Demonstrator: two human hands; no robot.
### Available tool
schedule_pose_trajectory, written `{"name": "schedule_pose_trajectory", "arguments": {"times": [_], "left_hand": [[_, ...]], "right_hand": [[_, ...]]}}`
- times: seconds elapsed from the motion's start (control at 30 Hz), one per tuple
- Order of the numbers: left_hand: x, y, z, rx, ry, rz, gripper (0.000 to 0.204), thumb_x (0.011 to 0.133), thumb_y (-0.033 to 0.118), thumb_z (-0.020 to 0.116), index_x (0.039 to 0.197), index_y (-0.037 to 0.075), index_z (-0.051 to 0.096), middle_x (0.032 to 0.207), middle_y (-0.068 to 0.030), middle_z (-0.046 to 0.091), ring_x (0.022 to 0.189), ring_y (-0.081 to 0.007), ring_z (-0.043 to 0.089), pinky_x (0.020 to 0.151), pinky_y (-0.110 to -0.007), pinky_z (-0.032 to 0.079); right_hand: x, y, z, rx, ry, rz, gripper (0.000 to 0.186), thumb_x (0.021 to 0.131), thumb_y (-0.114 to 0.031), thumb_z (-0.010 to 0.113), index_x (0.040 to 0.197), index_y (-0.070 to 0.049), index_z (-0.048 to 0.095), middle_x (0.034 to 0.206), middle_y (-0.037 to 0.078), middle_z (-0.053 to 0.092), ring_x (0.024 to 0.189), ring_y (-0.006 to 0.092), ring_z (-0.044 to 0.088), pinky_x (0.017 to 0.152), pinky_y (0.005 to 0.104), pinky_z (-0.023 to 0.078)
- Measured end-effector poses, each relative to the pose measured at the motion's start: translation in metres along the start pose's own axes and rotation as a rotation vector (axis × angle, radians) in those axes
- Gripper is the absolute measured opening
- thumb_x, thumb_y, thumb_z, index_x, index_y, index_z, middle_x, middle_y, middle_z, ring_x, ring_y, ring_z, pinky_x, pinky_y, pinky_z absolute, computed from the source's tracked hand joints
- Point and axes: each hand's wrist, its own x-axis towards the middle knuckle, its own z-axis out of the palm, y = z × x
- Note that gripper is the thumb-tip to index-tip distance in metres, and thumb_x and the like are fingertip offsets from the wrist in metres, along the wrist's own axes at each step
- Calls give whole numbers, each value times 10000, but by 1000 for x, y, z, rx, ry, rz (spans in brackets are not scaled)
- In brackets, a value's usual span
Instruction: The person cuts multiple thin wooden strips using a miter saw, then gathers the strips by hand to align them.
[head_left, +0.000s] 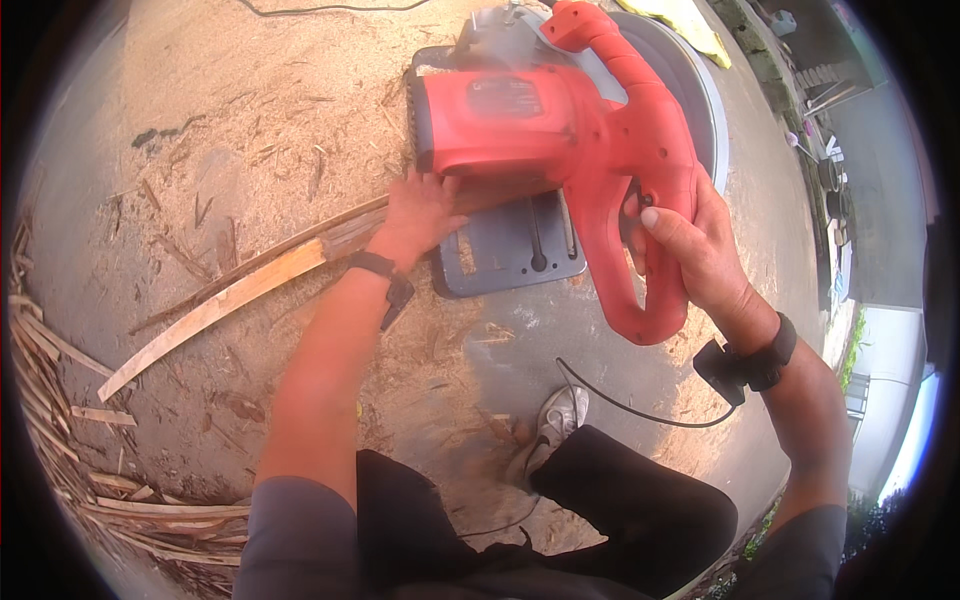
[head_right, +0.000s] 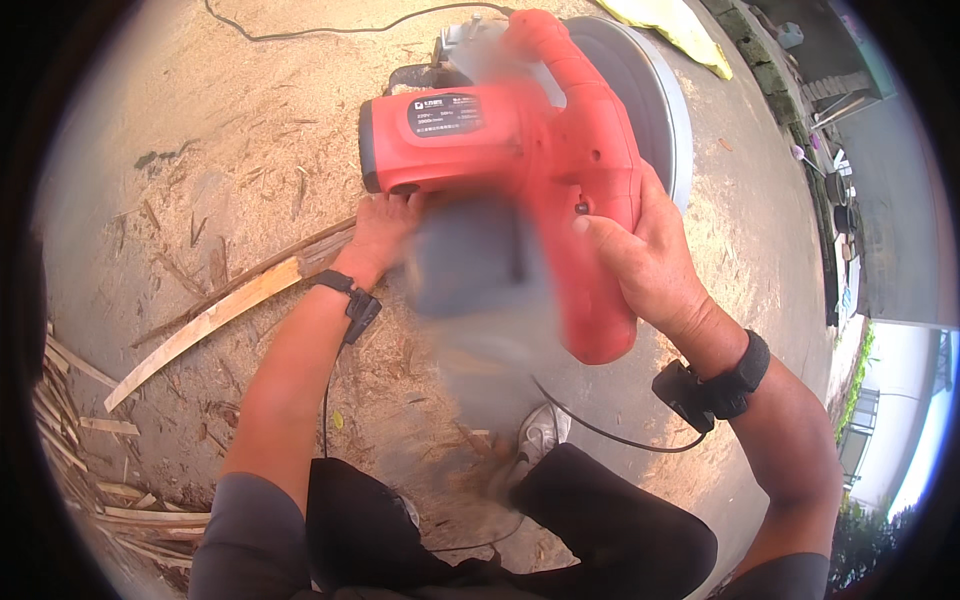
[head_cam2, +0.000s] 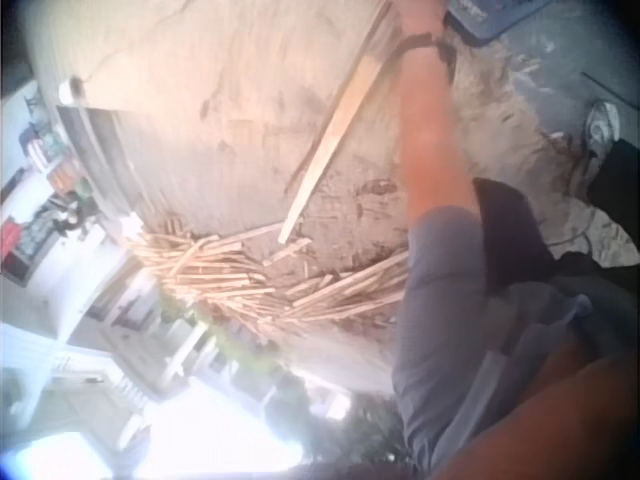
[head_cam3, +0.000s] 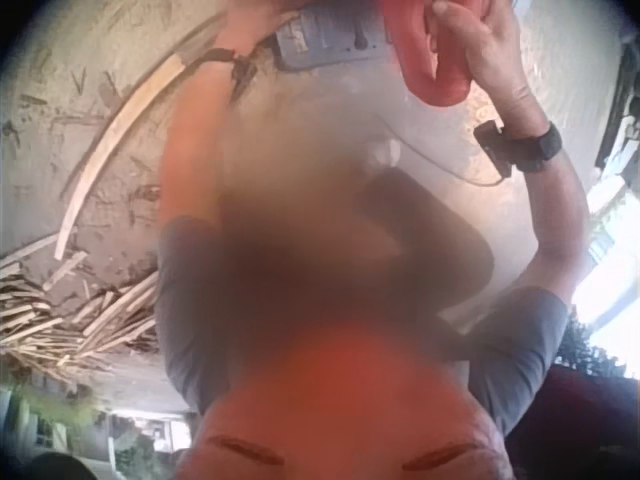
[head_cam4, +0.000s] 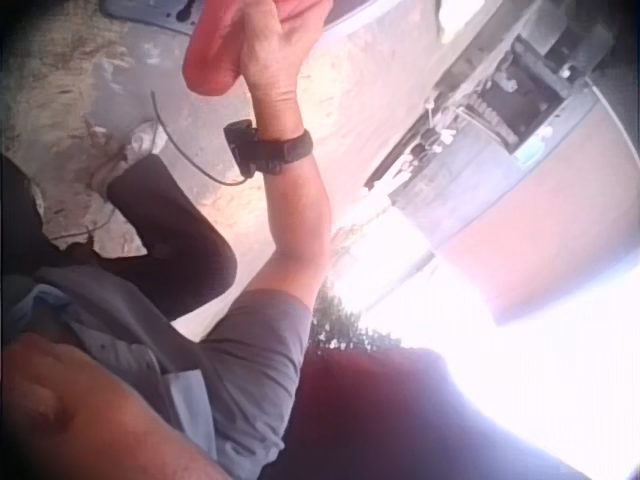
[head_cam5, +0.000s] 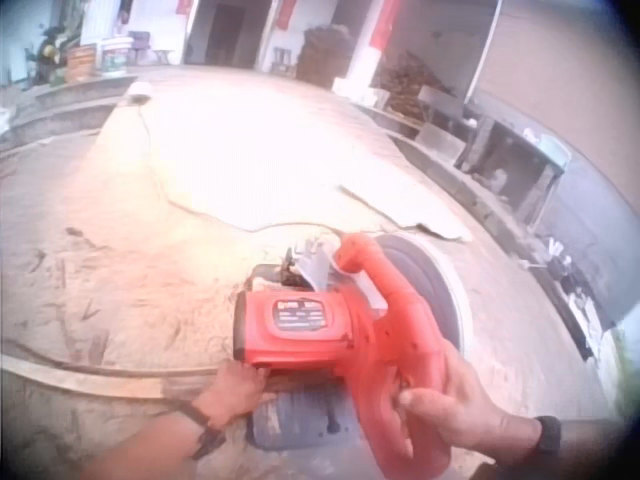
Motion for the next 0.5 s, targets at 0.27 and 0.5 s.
{"name": "schedule_pose_trajectory", "arguments": {"times": [0.27,0.5], "left_hand": [[-29,-36,-7,-125,71,-20,931,656,507,815,1392,111,404,1195,-143,544,1103,-311,543,875,-443,456],[-84,-87,-12,-203,-5,-83,1129,465,402,924,1419,112,395,1131,-144,564,1062,-327,552,885,-450,490]], "right_hand": [[30,-78,-16,-63,9,185,313,912,-198,577,1110,41,539,892,91,627,593,110,585,460,246,513],[76,-146,-26,-82,44,225,314,949,-266,569,1045,31,601,776,75,668,538,100,603,442,206,514]]}}
